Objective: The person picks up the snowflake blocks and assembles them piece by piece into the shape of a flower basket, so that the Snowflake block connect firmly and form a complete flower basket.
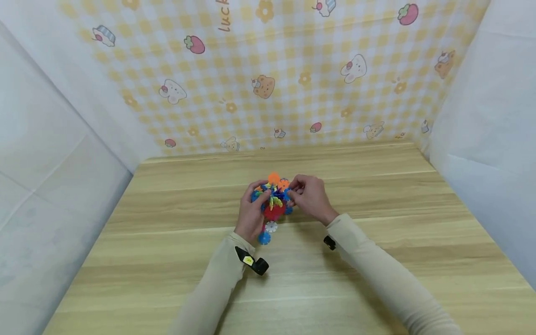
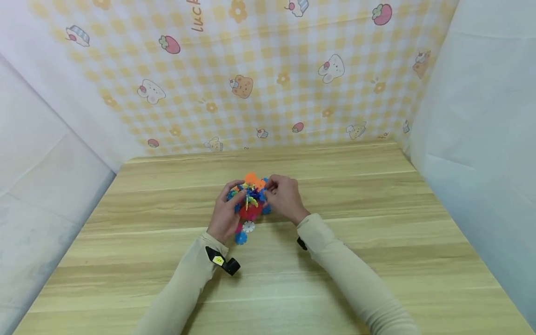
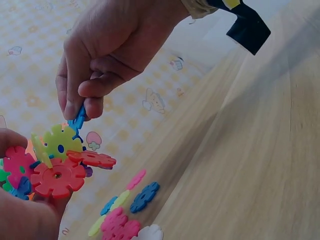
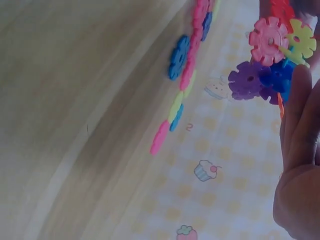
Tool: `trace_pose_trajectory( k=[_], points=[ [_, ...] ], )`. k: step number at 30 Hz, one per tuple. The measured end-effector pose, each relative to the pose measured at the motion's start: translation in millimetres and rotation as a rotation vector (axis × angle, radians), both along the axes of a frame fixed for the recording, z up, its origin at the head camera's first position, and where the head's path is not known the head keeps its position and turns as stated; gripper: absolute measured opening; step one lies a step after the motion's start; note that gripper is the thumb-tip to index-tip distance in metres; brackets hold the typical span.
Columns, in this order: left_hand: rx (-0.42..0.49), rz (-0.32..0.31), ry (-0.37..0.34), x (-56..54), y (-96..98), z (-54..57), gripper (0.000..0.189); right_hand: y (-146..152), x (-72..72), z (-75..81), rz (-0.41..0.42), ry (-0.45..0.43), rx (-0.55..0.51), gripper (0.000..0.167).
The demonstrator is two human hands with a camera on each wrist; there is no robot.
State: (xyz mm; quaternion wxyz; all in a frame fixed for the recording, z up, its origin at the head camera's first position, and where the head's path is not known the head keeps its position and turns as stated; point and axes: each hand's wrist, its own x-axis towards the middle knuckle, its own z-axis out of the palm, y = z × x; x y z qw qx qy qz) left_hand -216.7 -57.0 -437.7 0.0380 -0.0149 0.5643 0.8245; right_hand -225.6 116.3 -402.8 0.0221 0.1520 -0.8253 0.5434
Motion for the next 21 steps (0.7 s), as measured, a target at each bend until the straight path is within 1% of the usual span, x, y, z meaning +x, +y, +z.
trace_pose_trajectory(
  k=[1,4,7,10,13,16,18,21],
  points=[
    [0.005,0.002,-0.001,0.7,0.1,-0.4,0.030,0,0.3,-0.1,0.005,0.006,0.007,0.004],
    [0.019,0.006,0.005,1.6,0.5,-1.9,0.029,-1,1.5,-4.0,-0.007,0.065,0.021,0.004],
    [0.020,0.005,-0.004,2.2,0.7,-2.4,0.029,-1,2.0,-10.3,-0.024,0.100,-0.002,0.004],
    [0.014,-0.004,-0.023,3.3,1.0,-2.2,0.030,-1,1.5,-14.0,-0.030,0.098,-0.048,0.004],
    [0.009,-0.006,-0.034,4.0,0.3,-2.1,0.029,-1,2.8,-12.7,-0.021,0.084,-0.068,0.004],
    [0.009,-0.012,-0.024,4.1,-2.4,-1.6,0.029,-2,3.2,-9.8,-0.001,0.067,-0.067,0.004],
    [0.002,-0.035,-0.012,3.8,-4.9,-1.4,0.032,0,2.4,-8.1,0.011,0.052,-0.060,0.005],
    [-0.016,-0.108,0.008,3.2,-8.7,0.1,0.041,7,-0.4,-6.2,0.003,0.065,-0.019,0.005]
  ],
)
